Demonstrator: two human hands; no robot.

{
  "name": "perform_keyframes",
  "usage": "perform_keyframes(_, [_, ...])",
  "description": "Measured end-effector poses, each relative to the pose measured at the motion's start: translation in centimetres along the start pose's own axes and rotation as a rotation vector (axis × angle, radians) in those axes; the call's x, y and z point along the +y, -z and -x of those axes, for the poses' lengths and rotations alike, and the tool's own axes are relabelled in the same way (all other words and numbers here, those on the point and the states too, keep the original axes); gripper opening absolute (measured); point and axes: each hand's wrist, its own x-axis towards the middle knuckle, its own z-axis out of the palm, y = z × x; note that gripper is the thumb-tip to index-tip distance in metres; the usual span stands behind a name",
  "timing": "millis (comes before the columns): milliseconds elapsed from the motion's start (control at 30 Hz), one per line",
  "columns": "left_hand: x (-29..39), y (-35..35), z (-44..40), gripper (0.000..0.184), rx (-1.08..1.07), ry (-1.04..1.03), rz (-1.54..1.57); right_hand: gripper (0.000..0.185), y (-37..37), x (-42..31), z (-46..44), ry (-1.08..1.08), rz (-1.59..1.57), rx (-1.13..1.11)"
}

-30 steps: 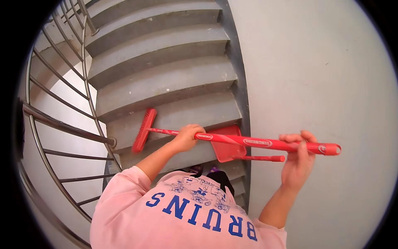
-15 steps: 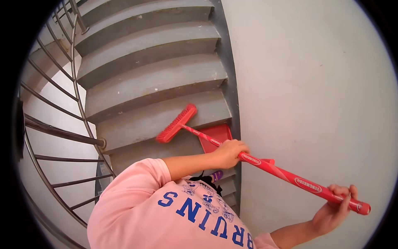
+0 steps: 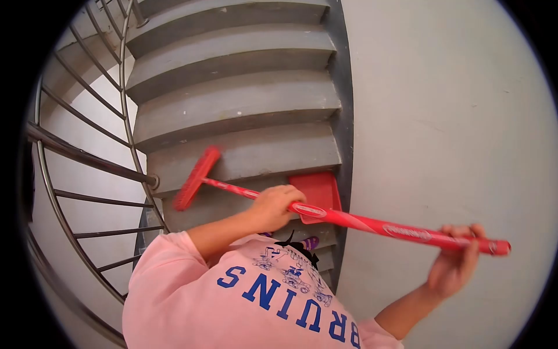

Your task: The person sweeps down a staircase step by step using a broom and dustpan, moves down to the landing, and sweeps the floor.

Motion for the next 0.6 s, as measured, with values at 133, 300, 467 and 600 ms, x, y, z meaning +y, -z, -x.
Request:
perform_keyframes(133, [-5.4, 1.9, 2.3, 0.018, 0.122, 0.133, -0.113, 0.026, -4.1, 6.2, -0.7, -0.161, -0.126, -0.188])
perform_keyframes(300, [-13.3, 1.6, 3.6, 0.016, 0.088, 0.223, -0.182, 0.018, -9.3, 10.6, 2.8, -0.359, -0.149, -0.132])
perform_keyframes(467, [-11.8, -0.1, 3.1, 0.014, -0.019, 0.191, -0.133, 0.017, -6.3, 9.3, 3.9, -0.379, -0.126, -0.033])
perform_keyframes(600, [-10.7, -2.0, 2.2, 0.013, -0.064, 0.100, -0.103, 0.018, -4.8, 7.2, 4.9, -0.340, -0.053, 0.033])
